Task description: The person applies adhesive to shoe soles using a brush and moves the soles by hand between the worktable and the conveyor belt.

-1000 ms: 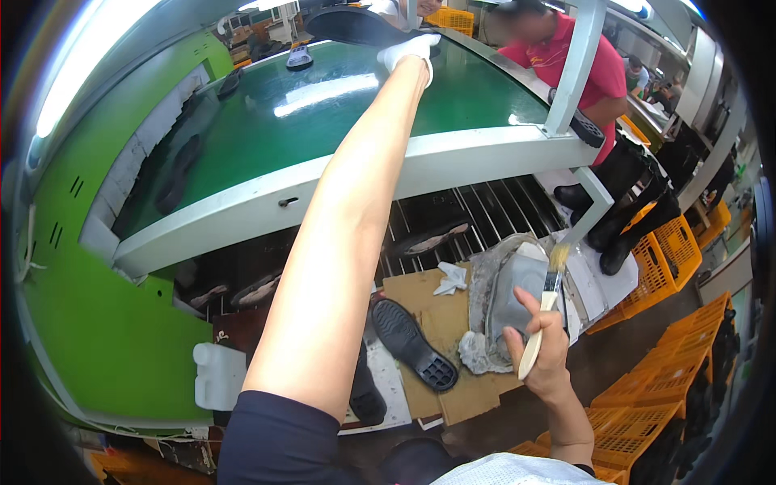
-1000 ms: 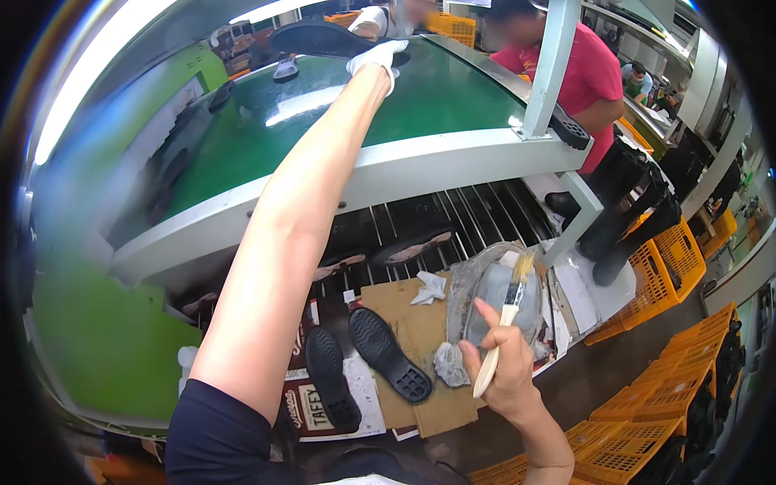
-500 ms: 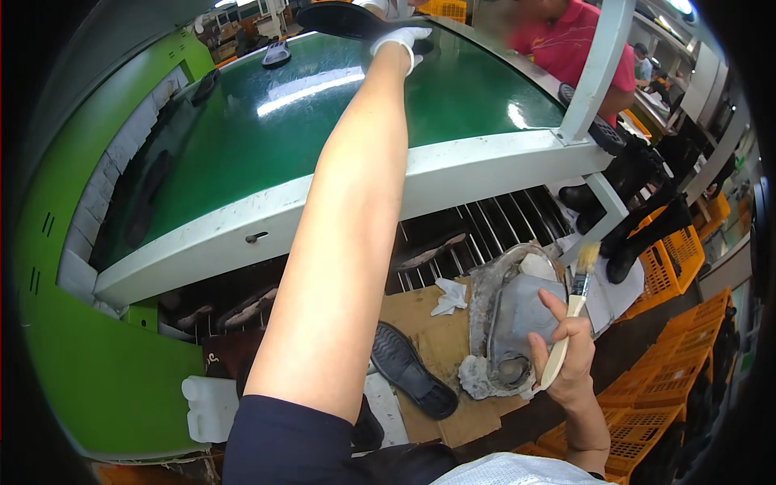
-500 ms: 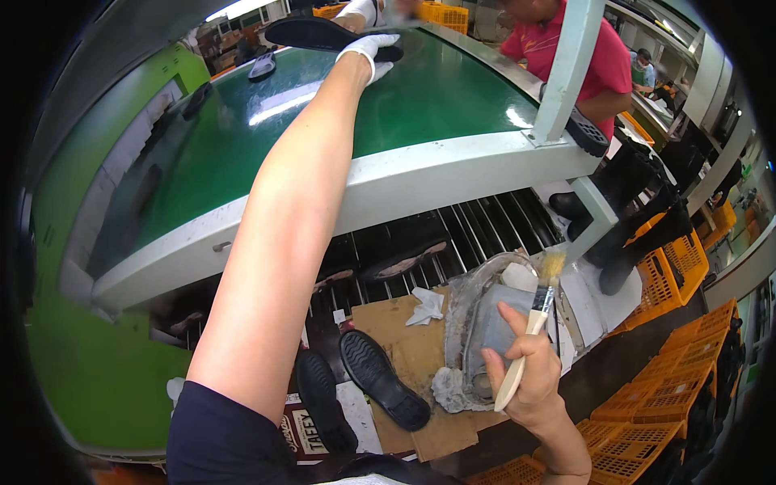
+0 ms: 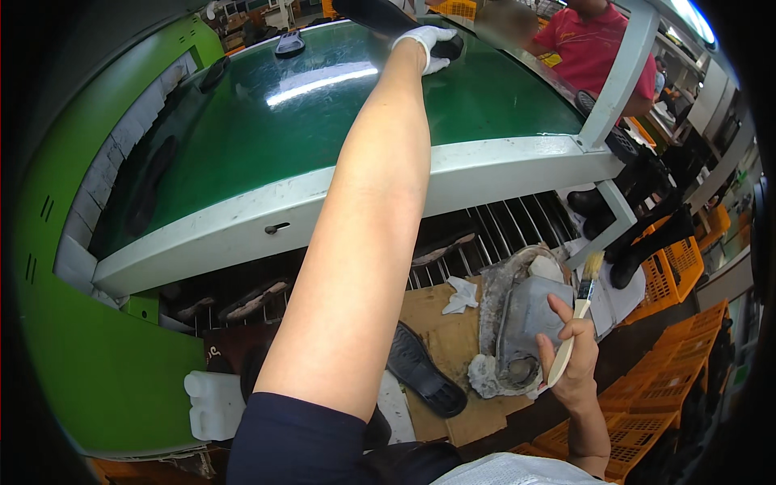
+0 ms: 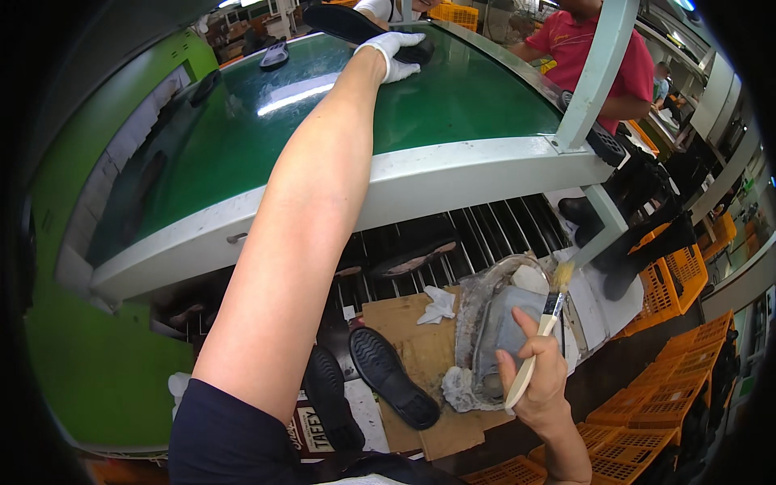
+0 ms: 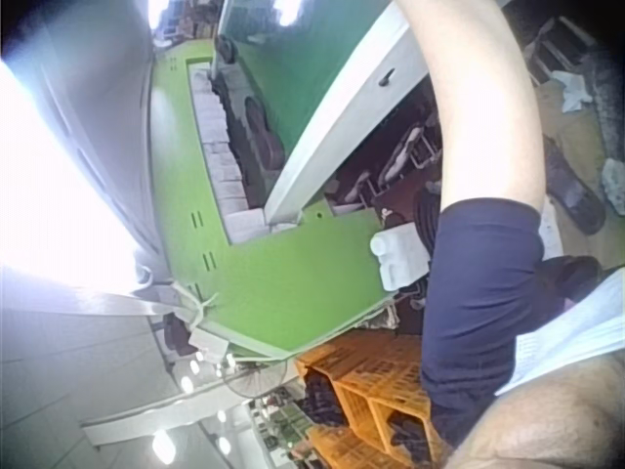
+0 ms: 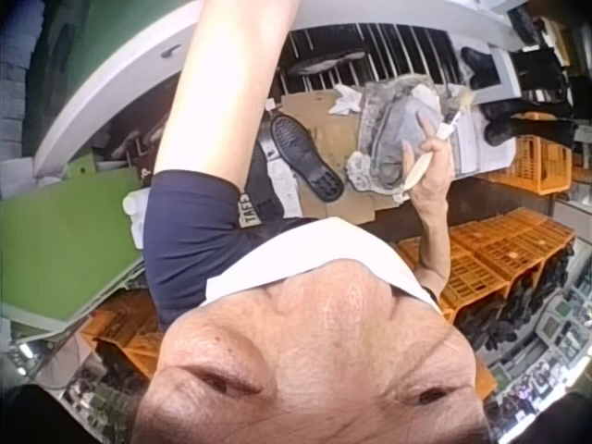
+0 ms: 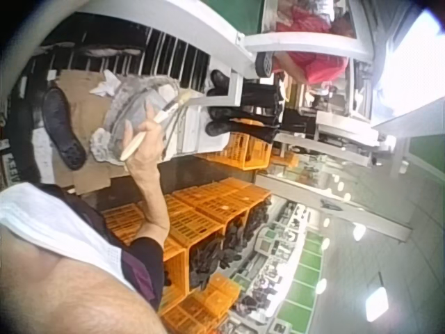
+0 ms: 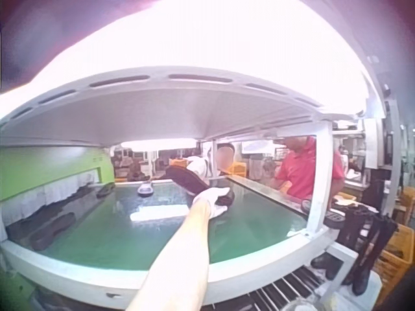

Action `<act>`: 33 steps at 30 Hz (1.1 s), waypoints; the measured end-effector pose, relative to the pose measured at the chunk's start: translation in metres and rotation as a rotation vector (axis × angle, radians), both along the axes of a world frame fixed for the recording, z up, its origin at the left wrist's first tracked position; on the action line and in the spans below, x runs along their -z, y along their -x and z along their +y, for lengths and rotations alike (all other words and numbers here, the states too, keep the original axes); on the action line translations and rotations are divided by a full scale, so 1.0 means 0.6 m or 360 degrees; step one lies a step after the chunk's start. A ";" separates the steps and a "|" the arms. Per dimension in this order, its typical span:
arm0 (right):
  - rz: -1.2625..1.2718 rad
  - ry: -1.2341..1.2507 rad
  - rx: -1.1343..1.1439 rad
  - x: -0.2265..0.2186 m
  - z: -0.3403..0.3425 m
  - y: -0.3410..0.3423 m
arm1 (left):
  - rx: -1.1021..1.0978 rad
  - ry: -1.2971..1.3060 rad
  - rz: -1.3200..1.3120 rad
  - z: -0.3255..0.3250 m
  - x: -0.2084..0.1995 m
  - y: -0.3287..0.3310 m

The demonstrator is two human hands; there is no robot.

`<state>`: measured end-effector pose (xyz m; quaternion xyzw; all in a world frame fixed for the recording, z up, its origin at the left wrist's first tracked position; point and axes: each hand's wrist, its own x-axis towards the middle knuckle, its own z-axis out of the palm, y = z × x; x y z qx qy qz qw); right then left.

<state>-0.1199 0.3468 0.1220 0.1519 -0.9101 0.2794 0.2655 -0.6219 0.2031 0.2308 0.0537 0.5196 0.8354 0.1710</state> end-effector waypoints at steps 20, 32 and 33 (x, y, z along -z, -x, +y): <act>-0.0037 0.0026 0.0054 0.015 0.013 -0.004 | -0.0249 0.0137 0.0089 -0.024 -0.006 -0.014; -0.0181 0.0145 0.0127 0.023 0.012 -0.010 | -0.0218 0.0117 0.0151 -0.029 -0.010 -0.002; -0.0183 0.0144 0.0128 0.024 0.012 -0.009 | -0.0132 0.0125 0.0270 -0.028 -0.010 0.000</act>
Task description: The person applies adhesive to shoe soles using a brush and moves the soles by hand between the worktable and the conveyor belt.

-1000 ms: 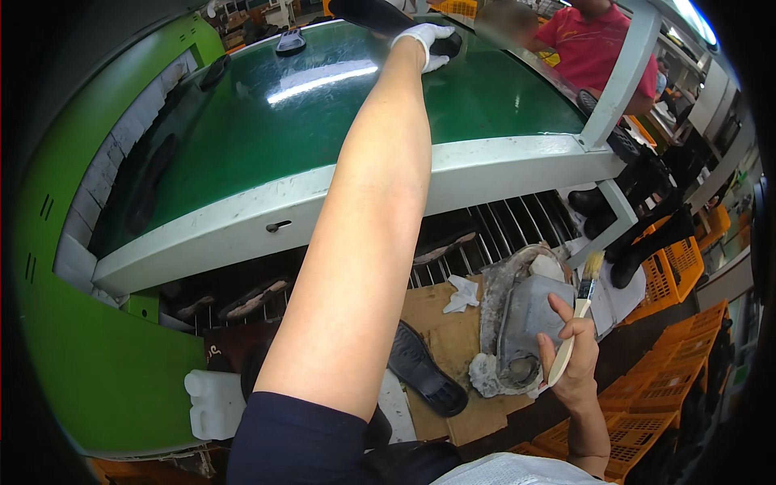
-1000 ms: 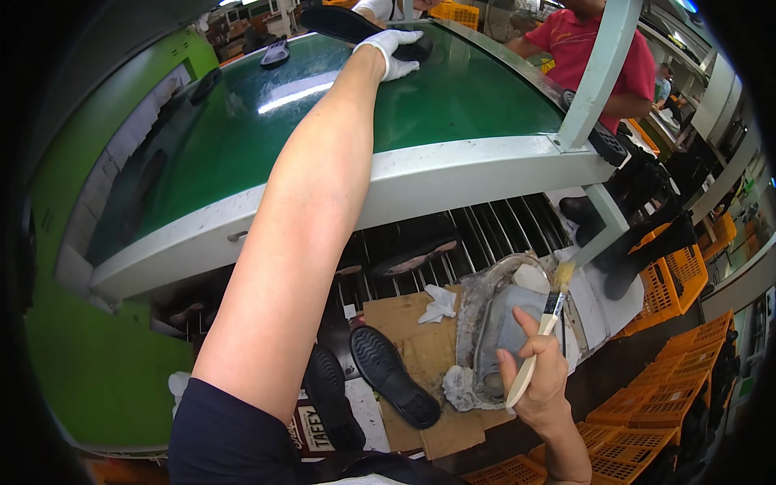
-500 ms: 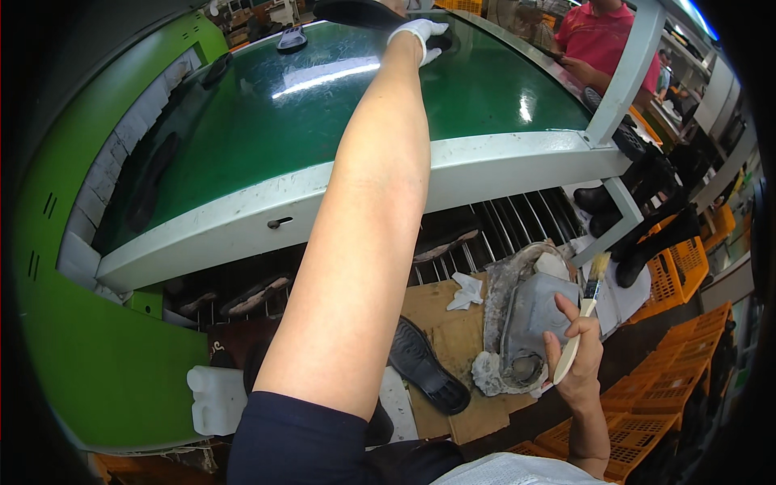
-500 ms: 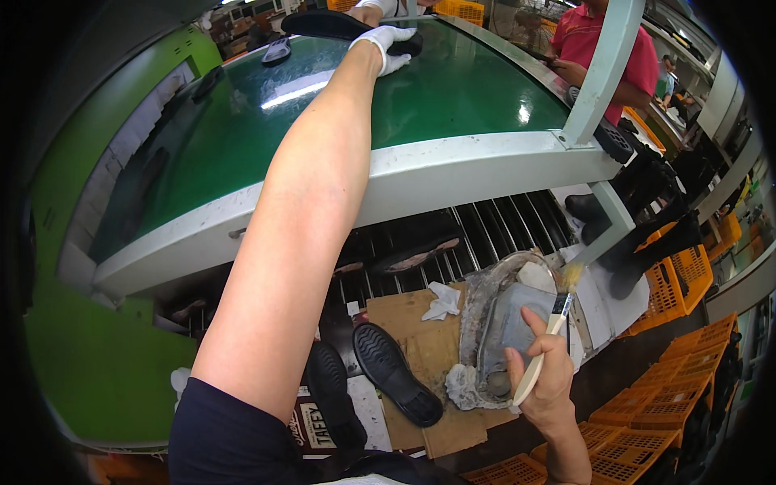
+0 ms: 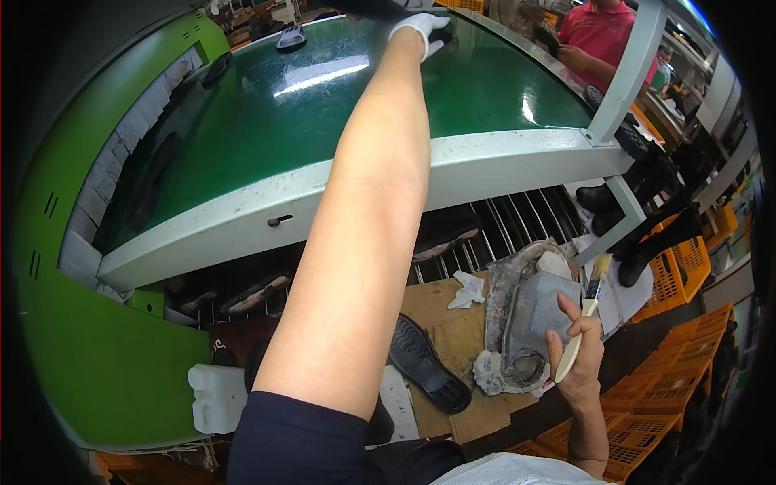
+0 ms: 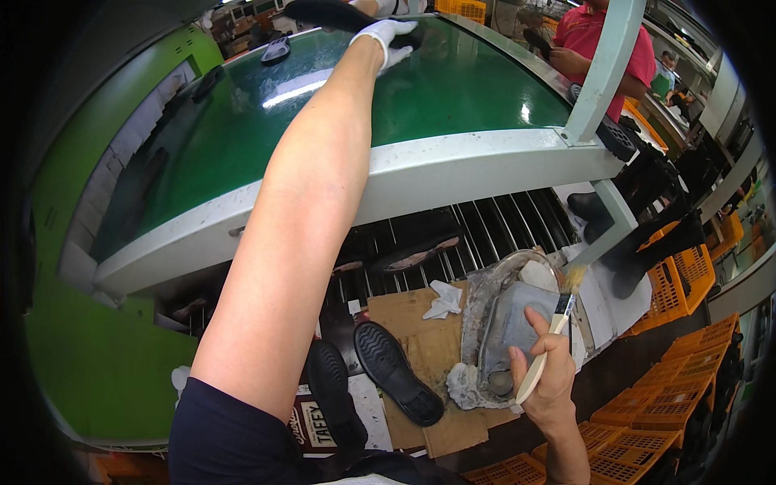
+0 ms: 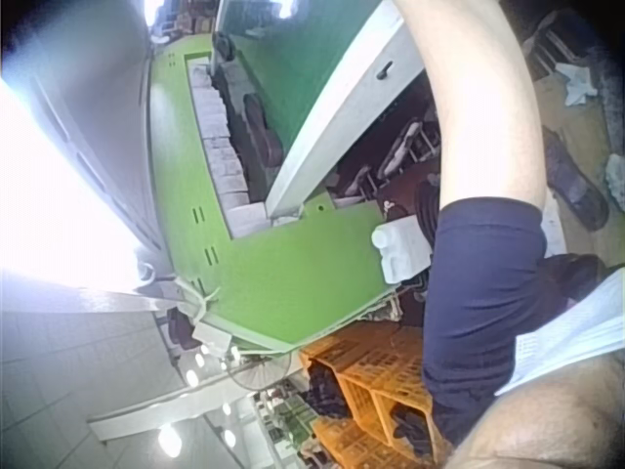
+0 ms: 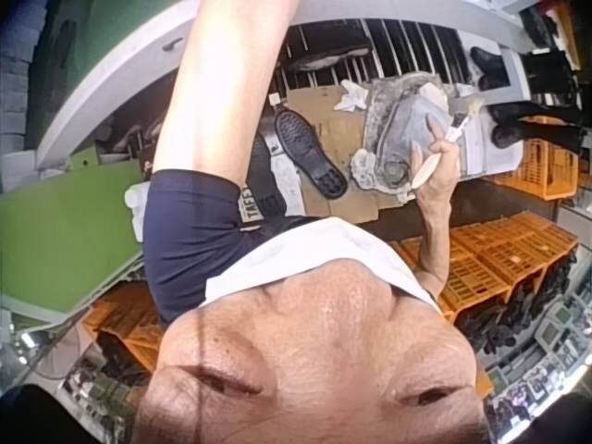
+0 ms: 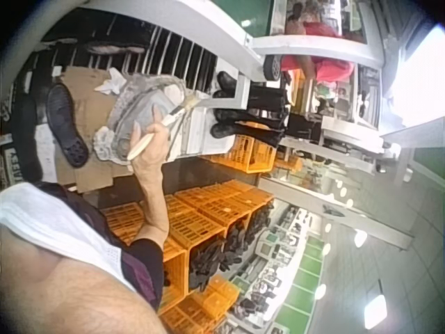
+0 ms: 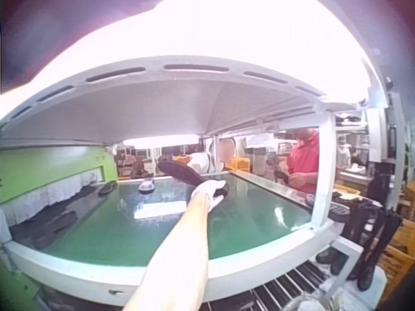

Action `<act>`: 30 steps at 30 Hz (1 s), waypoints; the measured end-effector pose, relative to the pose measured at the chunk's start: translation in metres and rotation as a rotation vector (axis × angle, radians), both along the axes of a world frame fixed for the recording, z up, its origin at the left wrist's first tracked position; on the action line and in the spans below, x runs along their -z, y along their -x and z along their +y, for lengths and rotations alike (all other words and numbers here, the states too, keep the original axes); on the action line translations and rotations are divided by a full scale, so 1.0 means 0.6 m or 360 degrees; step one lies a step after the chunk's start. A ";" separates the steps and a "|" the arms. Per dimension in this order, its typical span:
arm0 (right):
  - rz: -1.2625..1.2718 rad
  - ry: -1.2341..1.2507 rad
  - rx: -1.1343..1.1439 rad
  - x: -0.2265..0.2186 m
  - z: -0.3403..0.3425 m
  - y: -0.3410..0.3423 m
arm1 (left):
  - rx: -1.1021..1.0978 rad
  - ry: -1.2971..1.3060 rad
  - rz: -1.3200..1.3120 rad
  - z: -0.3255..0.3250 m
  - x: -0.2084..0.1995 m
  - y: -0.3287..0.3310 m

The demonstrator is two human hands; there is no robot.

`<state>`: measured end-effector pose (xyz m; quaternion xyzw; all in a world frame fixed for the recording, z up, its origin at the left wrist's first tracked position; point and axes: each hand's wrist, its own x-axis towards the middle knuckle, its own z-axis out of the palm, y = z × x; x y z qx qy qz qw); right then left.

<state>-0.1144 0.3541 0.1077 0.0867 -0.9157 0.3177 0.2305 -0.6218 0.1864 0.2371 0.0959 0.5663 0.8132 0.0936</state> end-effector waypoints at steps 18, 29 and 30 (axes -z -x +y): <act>0.0385 -0.0002 -0.0154 -0.051 -0.027 -0.016 | 0.1313 -0.0196 0.0790 -0.033 -0.038 -0.284; 0.1079 0.0141 -0.0452 -0.161 -0.130 -0.020 | 0.1091 0.0171 0.0458 -0.130 0.050 -0.686; 0.0995 0.0168 -0.0480 -0.156 -0.151 -0.020 | 0.1019 0.0172 0.0607 -0.140 0.057 -0.708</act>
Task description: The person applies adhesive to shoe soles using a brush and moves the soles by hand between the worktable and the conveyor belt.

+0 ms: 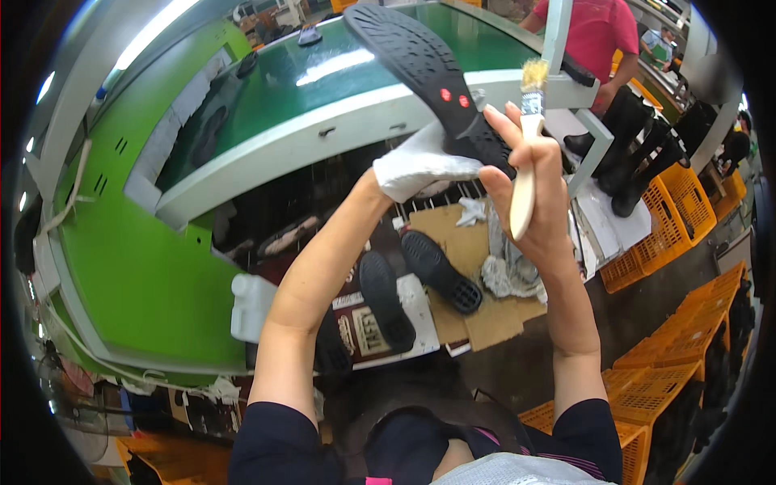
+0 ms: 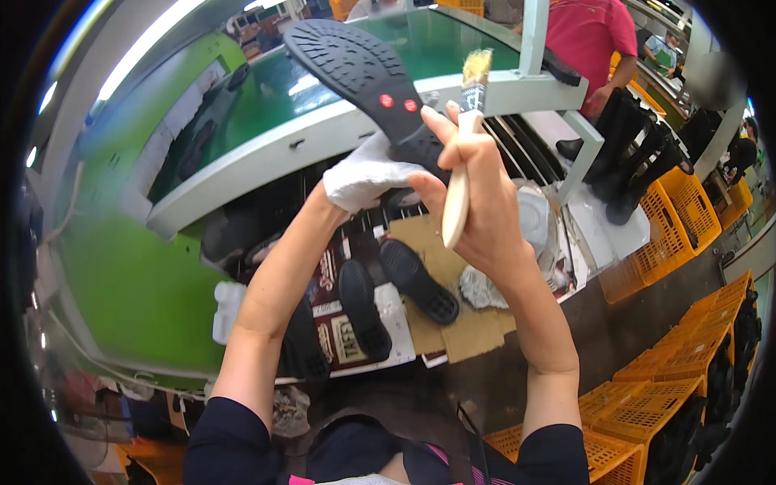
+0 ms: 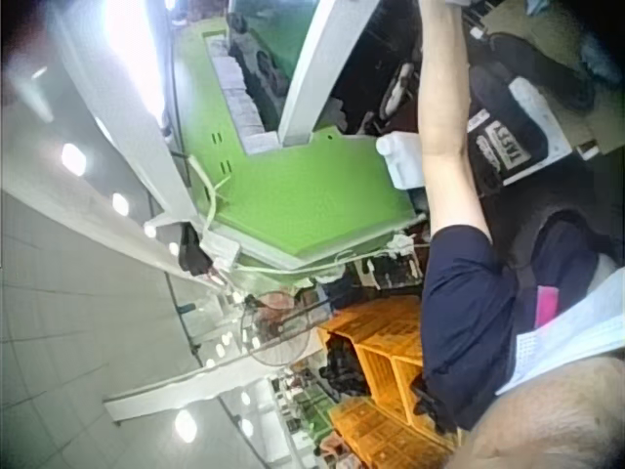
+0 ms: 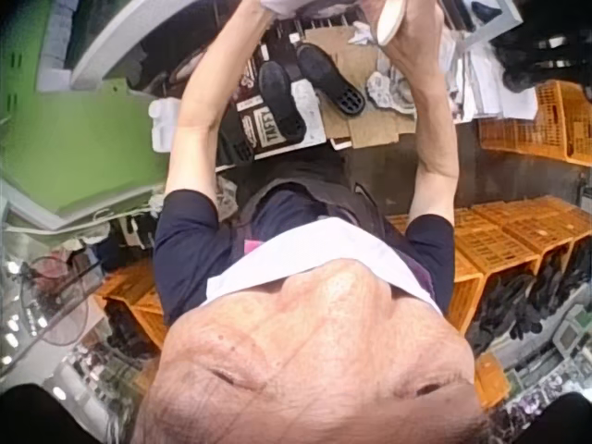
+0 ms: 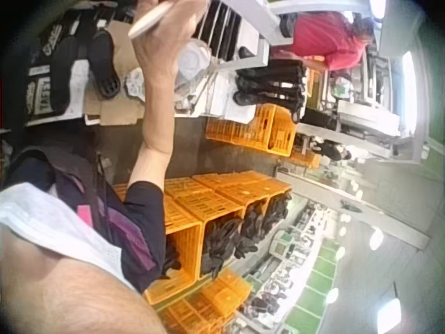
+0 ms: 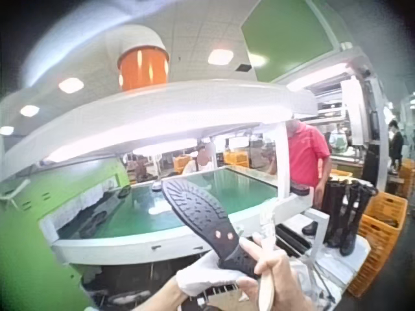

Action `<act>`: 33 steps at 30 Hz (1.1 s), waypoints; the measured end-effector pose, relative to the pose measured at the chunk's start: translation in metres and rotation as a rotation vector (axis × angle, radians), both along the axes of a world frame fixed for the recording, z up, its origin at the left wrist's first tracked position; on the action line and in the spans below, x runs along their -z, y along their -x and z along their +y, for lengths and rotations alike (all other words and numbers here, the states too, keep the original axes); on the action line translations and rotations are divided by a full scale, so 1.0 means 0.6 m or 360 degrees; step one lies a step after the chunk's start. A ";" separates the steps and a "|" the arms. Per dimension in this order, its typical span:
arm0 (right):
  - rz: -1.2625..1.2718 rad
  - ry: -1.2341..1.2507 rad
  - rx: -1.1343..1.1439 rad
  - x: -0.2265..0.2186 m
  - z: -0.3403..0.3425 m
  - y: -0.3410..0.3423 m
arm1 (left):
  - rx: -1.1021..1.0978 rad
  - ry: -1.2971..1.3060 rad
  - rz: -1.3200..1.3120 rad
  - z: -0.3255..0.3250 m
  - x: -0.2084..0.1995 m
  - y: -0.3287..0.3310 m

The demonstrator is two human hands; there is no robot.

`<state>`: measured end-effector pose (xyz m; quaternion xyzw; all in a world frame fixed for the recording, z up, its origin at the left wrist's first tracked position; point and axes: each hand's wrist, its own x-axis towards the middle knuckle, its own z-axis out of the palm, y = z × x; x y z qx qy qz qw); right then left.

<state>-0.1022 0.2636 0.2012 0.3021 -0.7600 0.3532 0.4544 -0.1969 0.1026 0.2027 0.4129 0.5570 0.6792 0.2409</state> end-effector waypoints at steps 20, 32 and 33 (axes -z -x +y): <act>-0.0570 0.0387 0.0315 0.180 0.070 -0.187 | -0.1494 0.0785 0.0938 -0.151 0.008 -0.158; -0.0916 0.0035 0.0285 0.246 -0.012 -0.141 | -0.2124 0.1078 0.1714 -0.238 -0.055 0.152; -0.0914 0.0056 0.0218 0.275 -0.015 -0.129 | -0.2207 0.1047 0.1795 -0.230 -0.042 0.129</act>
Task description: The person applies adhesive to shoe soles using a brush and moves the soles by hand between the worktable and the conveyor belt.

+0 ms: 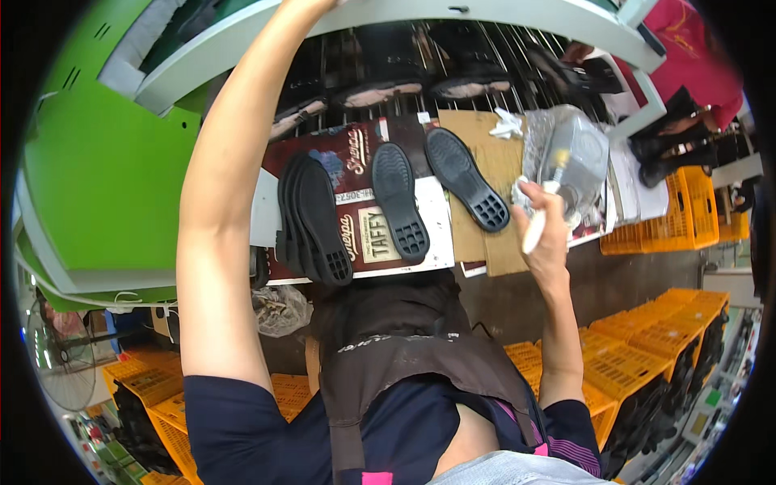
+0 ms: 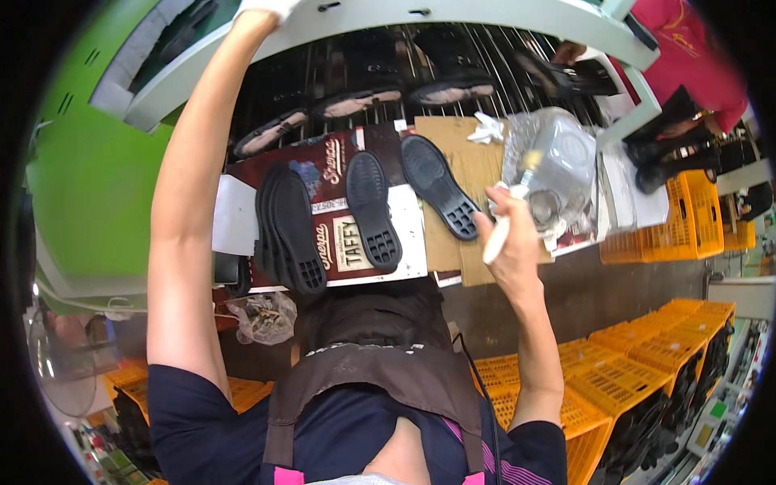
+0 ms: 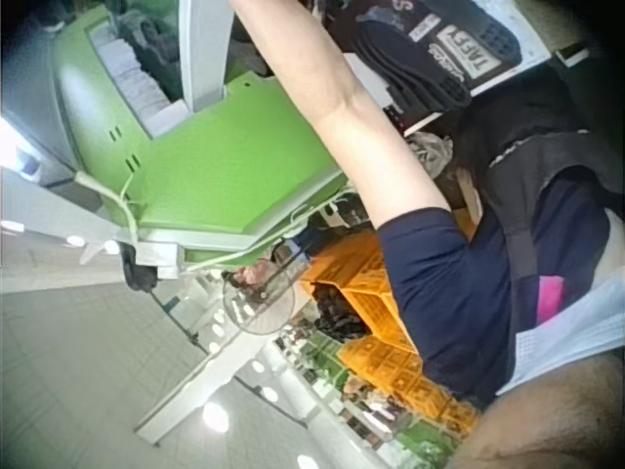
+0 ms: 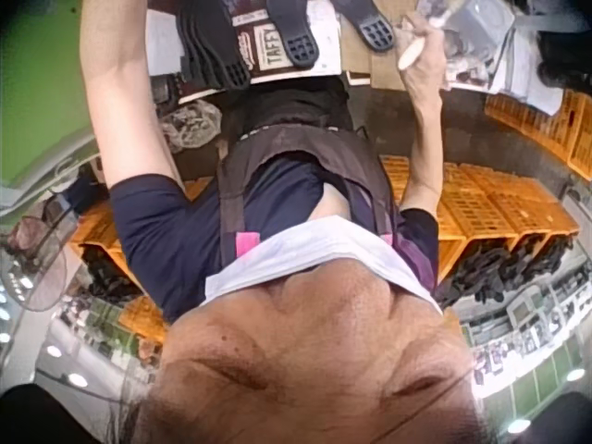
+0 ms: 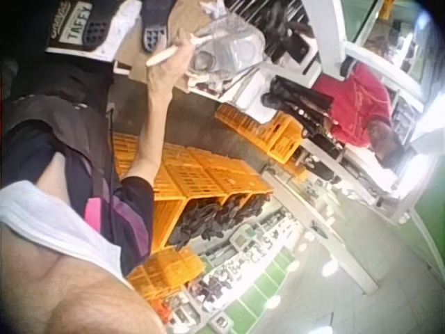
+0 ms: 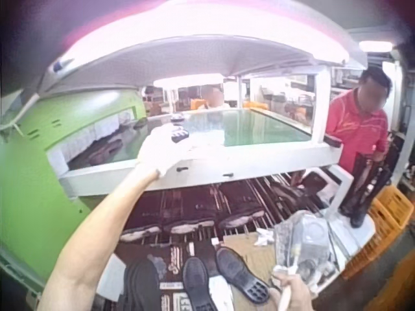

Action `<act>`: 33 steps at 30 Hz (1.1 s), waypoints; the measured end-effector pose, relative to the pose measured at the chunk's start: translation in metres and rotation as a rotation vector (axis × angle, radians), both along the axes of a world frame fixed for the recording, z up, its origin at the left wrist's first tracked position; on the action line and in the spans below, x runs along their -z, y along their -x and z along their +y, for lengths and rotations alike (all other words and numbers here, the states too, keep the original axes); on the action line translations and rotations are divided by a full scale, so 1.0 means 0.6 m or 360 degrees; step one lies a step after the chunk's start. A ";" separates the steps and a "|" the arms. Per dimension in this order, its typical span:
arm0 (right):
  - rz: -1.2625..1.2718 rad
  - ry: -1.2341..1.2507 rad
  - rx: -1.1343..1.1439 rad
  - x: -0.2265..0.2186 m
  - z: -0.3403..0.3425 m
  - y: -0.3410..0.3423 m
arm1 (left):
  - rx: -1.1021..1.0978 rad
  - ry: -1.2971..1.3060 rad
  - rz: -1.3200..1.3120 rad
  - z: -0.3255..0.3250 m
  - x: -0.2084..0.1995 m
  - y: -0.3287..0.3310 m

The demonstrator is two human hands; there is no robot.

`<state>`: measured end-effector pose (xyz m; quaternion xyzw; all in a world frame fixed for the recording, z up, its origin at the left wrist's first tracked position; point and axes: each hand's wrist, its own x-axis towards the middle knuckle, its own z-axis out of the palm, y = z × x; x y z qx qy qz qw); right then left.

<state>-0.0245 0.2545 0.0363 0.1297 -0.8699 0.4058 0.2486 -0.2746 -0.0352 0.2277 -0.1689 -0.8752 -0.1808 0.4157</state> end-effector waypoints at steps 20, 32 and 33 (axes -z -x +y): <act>-0.0252 -0.0266 0.0175 0.091 -0.051 0.008 | 0.0797 -0.2140 -0.1989 0.107 0.444 -0.373; 0.0210 0.0257 -0.0149 0.051 -0.071 -0.045 | 0.1565 -0.2983 -0.2108 0.149 0.387 -0.383; 0.0115 0.0360 -0.0096 0.044 -0.046 -0.050 | 0.1651 -0.2923 -0.2142 0.140 0.389 -0.378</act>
